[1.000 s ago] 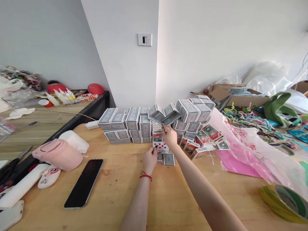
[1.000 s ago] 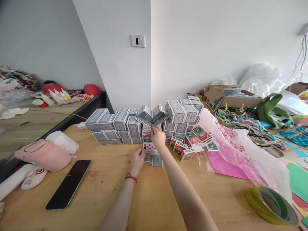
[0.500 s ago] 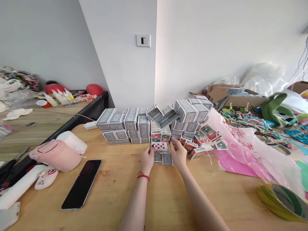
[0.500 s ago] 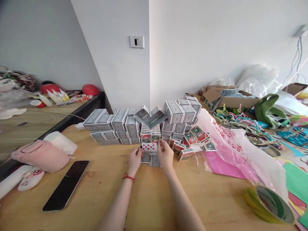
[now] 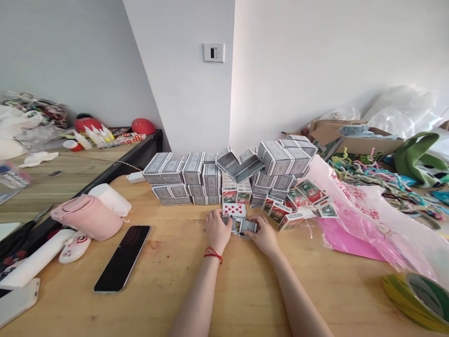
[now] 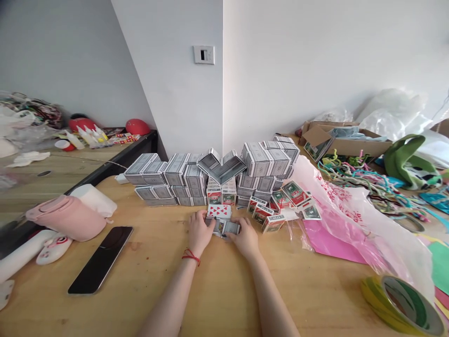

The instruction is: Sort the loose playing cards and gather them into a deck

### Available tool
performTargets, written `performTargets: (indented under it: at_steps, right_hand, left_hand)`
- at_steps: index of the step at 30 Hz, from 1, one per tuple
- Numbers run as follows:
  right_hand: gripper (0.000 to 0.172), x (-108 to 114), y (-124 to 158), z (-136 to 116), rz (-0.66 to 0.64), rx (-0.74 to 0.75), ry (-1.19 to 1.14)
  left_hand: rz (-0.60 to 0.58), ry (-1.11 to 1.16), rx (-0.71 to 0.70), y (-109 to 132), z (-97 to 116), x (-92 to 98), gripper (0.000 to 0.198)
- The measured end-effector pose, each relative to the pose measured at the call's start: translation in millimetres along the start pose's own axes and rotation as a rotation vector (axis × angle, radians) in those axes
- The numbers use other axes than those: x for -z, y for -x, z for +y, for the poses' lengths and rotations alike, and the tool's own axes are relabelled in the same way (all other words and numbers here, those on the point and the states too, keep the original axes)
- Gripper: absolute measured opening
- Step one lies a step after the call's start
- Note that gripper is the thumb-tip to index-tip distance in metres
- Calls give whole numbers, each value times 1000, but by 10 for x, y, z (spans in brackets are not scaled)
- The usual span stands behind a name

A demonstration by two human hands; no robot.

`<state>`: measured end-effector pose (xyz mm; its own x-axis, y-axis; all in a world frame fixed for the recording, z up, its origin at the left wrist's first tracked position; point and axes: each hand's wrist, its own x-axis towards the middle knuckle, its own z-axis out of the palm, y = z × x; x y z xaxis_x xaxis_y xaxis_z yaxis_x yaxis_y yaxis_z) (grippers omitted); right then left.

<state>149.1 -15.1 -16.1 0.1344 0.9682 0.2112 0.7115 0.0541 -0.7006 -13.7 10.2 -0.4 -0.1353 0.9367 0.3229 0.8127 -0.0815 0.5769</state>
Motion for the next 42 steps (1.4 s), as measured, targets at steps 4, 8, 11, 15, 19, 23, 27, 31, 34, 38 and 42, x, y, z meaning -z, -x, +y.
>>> performTargets:
  at_steps: [4,8,11,15,19,23,27,31,34,38,42]
  right_hand:
    - [28,-41,-39,86,53,3,-127]
    - [30,-75,-78,185,109,-47,-213]
    - [30,-74,-88,228,209,-104,-276]
    - [23,-44,-40,108,353,-19,-109]
    - [25,-96,61,-168,262,182,87]
    - [26,-196,114,-282,184,175,224]
    - [19,-199,84,-182,190,81,255]
    - [18,-170,44,-117,243,89,151]
    - [18,-190,38,-147,268,94,-37]
    - [27,-217,28,-178,267,-67,-329]
    - [31,-212,-31,-145,321,-171,-441]
  left_hand:
    - [-55,-47,-49,19,-18,-26,32]
    - [-72,-73,-90,23,-26,-25,41]
    - [-84,-64,-85,26,-5,-17,42]
    - [-92,-73,-24,33,40,18,45]
    - [-25,-152,47,47,90,78,46]
    - [-39,-157,-162,55,122,92,41]
    - [-138,-138,-328,60,120,36,46]
    - [-152,-122,-314,54,81,5,44]
    - [-142,-121,-279,37,50,8,35]
    - [-129,-71,-287,17,15,-12,29]
    - [-118,-29,-319,8,-22,-70,36]
